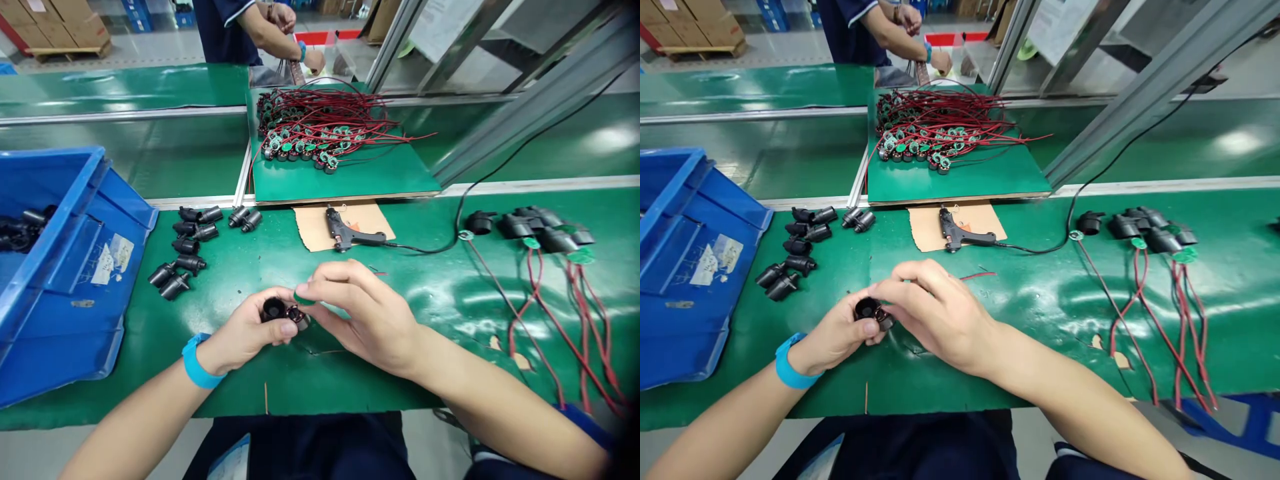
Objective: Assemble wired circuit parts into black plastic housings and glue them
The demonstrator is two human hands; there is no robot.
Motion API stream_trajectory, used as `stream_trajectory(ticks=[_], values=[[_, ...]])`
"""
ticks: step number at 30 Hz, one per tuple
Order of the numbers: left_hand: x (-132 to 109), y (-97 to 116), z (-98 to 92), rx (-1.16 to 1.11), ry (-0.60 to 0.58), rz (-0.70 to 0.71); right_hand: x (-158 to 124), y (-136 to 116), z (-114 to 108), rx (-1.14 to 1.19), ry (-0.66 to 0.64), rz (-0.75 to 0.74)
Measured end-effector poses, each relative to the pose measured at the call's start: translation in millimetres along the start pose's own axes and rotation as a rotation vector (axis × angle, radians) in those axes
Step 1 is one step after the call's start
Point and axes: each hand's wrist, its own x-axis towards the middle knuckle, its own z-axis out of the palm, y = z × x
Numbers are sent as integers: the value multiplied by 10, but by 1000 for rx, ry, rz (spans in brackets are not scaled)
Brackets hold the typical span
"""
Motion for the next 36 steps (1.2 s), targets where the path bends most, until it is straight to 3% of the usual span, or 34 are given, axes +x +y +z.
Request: stream_trajectory(ticks=[2,4,7,10,13,16,21,26,31,36], values=[[-8,1,15,104,37,28,-20,5,0,-26,4,-9],[-29,32,44,284,194,164,-45,2,-3,-26,7,51],[-73,74,85,611,413,427,-86,-23,24,139,-30,284],[-108,55,99,850,447,648,-131,-52,123,408,-53,553],[-122,27,98,986,420,736,-160,-62,239,625,-40,722],[-113,63,85,997,377,670,-160,-39,277,697,-12,787],[-57,158,22,649,187,408,-158,11,225,645,46,778],[-18,133,18,563,225,336,-220,-38,275,578,55,732],[-49,62,79,640,239,307,-277,-62,321,422,91,553],[-89,3,58,618,168,292,-252,-19,122,162,121,358]])
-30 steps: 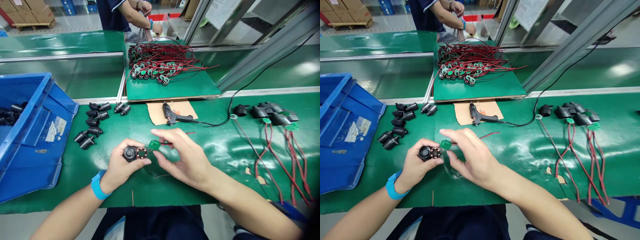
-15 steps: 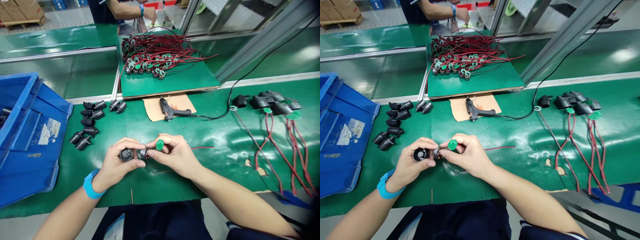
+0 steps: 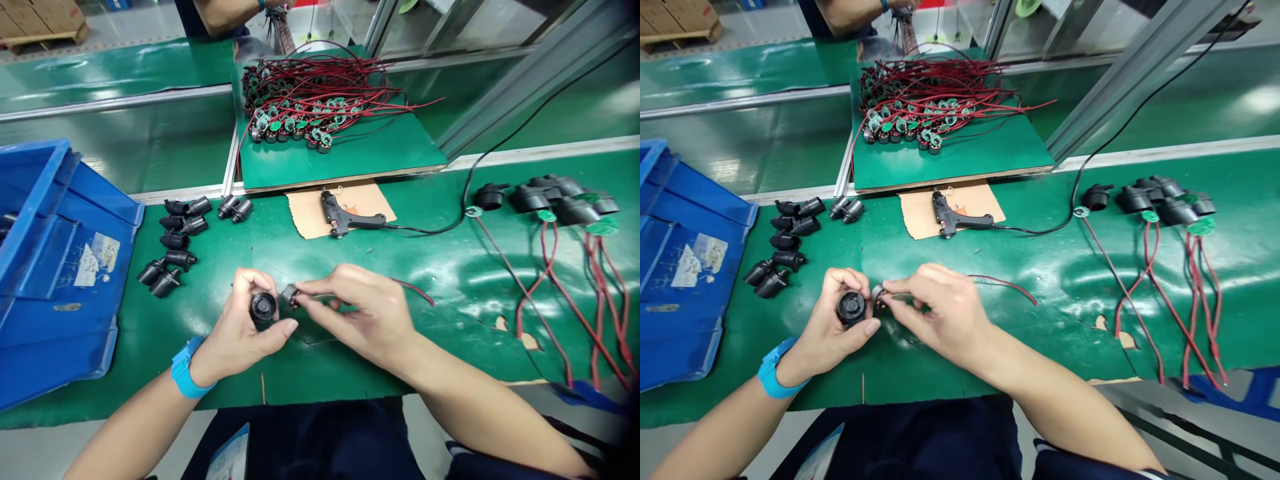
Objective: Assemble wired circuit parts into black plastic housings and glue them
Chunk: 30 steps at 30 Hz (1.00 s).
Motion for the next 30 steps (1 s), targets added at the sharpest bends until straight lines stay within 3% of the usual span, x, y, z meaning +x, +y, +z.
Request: stream_trajectory(ticks=[3,8,14,23,30], values=[[22,20,-55,91,-100,4,50,-19,-159,-40,20,57],[112,68,-121,175,-234,-35,86,-20,-256,117,-132,189],[127,-82,-23,15,-230,-237,83,-4,-211,227,-200,269],[128,-165,60,180,-222,-188,52,0,-83,121,-447,178],[114,-176,48,216,-195,-118,97,58,-151,164,-427,167]])
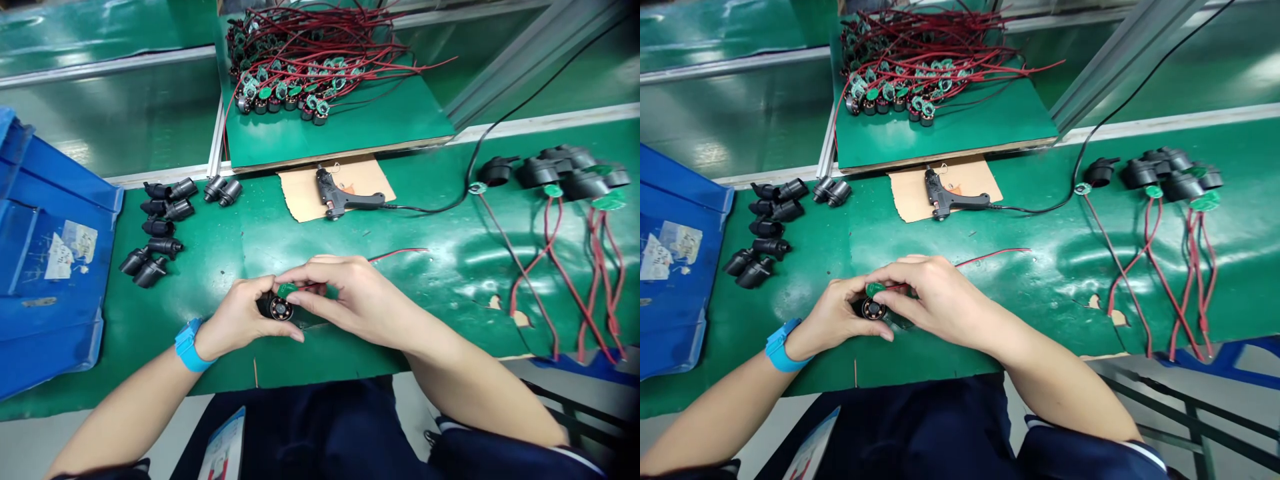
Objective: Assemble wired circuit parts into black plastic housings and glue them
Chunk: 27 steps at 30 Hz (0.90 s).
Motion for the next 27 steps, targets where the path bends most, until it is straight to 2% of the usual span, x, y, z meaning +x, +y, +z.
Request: stream_trajectory(ticks=[5,10,18,23,27], values=[[24,-54,-35,48,132,182,-40,40,-102,-15,-29,61],[74,-105,-37,321,76,319,-21,147,-91,95,-138,168],[15,-10,-28,342,241,443,18,165,160,484,-74,243],[-21,-21,-57,458,277,524,25,135,304,442,66,234],[-52,-32,-60,541,230,578,35,112,305,380,68,215]])
